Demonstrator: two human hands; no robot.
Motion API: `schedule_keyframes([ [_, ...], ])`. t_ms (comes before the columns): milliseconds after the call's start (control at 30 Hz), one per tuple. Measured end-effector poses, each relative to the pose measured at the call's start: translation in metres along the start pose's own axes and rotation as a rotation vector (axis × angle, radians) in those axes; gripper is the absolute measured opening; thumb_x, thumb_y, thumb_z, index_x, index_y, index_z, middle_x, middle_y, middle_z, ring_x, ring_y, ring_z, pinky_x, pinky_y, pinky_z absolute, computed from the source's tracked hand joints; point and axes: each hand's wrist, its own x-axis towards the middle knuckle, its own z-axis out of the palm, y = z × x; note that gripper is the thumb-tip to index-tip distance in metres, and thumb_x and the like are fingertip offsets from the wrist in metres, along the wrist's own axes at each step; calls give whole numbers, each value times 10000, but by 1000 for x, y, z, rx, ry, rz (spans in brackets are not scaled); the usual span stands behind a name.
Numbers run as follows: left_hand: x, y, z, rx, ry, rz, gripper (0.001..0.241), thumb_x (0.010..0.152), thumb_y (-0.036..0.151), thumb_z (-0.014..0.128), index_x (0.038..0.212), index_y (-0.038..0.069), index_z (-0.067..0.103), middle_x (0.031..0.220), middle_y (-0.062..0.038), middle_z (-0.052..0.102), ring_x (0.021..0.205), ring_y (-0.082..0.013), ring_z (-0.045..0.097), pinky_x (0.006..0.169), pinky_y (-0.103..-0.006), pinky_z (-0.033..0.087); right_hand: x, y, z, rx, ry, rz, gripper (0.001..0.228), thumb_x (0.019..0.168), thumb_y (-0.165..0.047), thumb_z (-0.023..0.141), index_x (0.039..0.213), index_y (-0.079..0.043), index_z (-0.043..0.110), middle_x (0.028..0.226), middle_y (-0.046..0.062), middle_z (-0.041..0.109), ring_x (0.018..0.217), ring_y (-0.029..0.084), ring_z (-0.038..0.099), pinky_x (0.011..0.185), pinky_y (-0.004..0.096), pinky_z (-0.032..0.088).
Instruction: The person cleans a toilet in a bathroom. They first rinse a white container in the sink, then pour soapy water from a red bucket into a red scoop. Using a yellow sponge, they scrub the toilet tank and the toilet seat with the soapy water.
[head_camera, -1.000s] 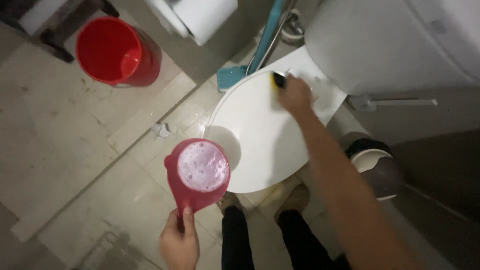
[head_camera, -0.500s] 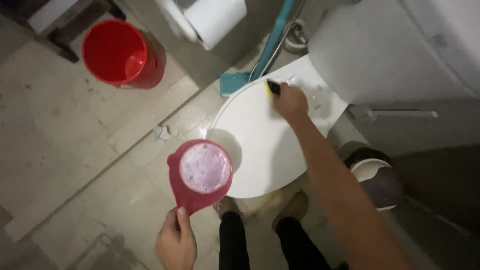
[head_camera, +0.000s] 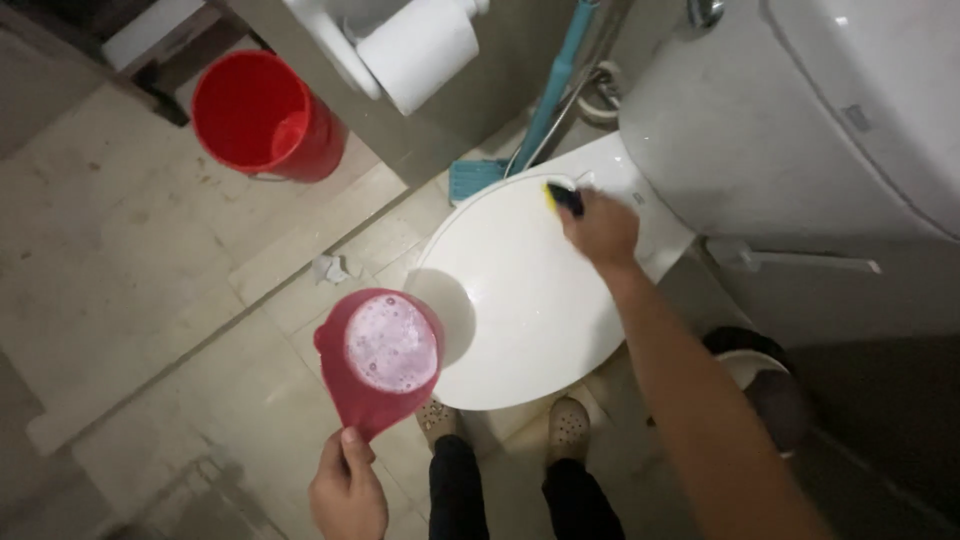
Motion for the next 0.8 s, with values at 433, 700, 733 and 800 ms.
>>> schedule_keyframes([
  [433, -69, -53, 32, -135, 174, -123, 476, 1088, 404, 509, 914, 6, 702, 676, -103, 638, 655, -198, 627, 661, -354, 502, -52, -88, 54, 173, -481, -240, 230, 913, -334, 625, 947, -134, 733, 808, 133, 746, 706, 359, 720, 647, 525, 557],
  [700, -98, -52, 37, -126, 228, -374, 393, 979, 384, 636, 1096, 26, 751, 695, -119, 702, 655, -196, 673, 649, -351, 534, -27, -142, 113, 137, -476, -196, 241, 1001, -273, 552, 1043, -115, 729, 792, 197, 734, 696, 391, 719, 613, 547, 557],
  [733, -105, -54, 36, -123, 232, -390, 393, 979, 384, 636, 1096, 26, 751, 695, -119, 702, 655, -196, 673, 649, -351, 534, -60, -157, 102, 138, -491, -204, 241, 1001, -273, 552, 1043, -115, 729, 792, 197, 734, 696, 391, 719, 613, 547, 557],
  [800, -105, -54, 35, -123, 331, -262, 397, 970, 358, 664, 1113, -4, 744, 810, -103, 741, 746, -147, 701, 697, -319, 531, -108, -187, 72, 138, -654, -431, 296, 916, -327, 591, 1051, -91, 707, 791, 209, 725, 671, 400, 716, 601, 557, 555],
])
